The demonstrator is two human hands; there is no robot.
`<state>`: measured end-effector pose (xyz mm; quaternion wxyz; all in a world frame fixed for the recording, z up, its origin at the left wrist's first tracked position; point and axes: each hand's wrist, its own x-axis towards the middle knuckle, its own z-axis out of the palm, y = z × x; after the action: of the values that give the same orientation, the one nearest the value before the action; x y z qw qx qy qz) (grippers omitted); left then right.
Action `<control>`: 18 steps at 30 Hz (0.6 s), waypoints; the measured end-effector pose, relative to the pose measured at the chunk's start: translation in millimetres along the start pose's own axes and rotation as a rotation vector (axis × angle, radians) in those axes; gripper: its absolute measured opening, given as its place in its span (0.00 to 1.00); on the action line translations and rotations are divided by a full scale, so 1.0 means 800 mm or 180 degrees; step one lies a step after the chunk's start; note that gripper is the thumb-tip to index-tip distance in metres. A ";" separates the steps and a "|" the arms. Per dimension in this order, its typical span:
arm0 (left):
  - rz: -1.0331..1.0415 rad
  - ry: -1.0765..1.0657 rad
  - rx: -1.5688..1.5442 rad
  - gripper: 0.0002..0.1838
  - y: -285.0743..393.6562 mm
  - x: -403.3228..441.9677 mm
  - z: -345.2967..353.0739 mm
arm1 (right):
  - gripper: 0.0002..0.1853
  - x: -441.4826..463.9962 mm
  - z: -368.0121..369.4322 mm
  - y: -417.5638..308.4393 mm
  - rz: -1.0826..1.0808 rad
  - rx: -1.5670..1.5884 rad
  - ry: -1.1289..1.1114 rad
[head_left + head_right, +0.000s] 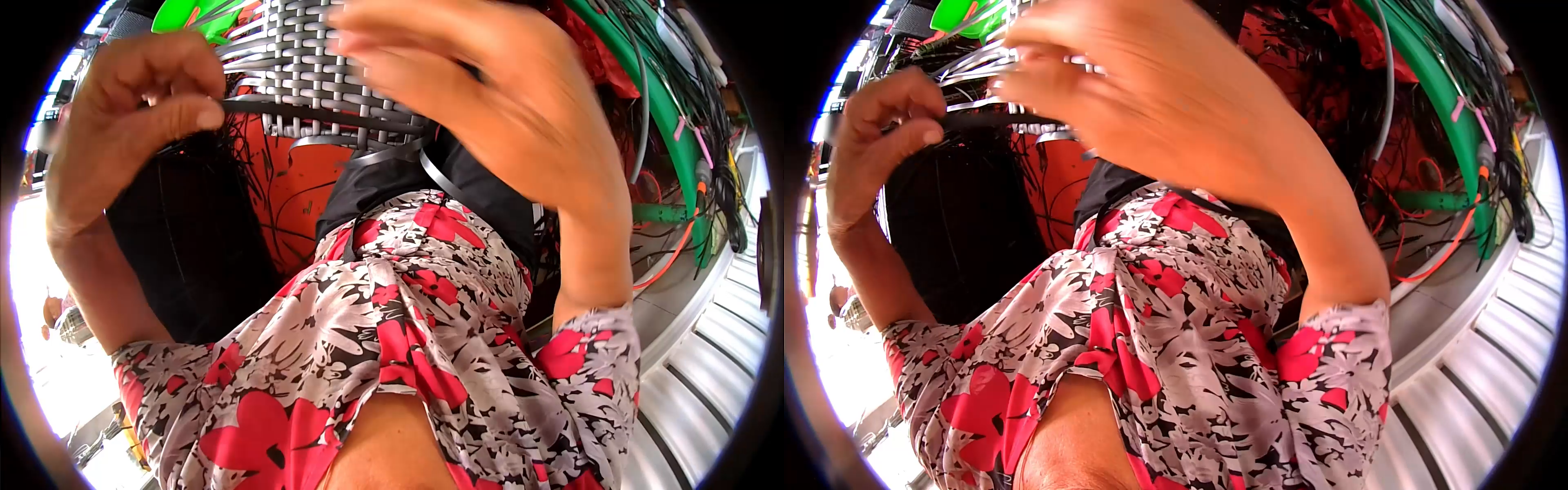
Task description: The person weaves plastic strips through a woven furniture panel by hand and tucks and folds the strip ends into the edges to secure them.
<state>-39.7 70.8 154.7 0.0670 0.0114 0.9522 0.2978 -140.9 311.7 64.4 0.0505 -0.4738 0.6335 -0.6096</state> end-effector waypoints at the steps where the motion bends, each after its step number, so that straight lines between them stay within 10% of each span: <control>1: 0.0050 0.0044 0.0150 0.09 0.005 0.002 -0.004 | 0.11 0.023 0.010 0.010 -0.0241 -0.0095 -0.0075; 5: -0.0095 0.0541 0.0435 0.10 -0.008 -0.001 -0.027 | 0.14 0.070 0.011 -0.012 0.0025 0.1154 -0.1649; 9: -0.0122 0.1365 0.0955 0.12 -0.050 -0.013 -0.048 | 0.09 0.063 -0.028 -0.011 0.0554 0.0673 -0.1365; 11: -0.0121 0.0945 0.0455 0.12 -0.043 -0.009 -0.040 | 0.08 0.021 -0.044 0.001 0.0616 -0.0002 -0.0616; 18: 0.0791 0.0113 -0.0148 0.06 -0.070 0.029 0.029 | 0.14 -0.003 -0.082 -0.030 0.1865 -0.0630 -0.1362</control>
<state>-58.8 39.2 100.9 0.0129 0.1225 0.9373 0.3260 -168.6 365.5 99.2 0.3080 -0.3917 0.7731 -0.3924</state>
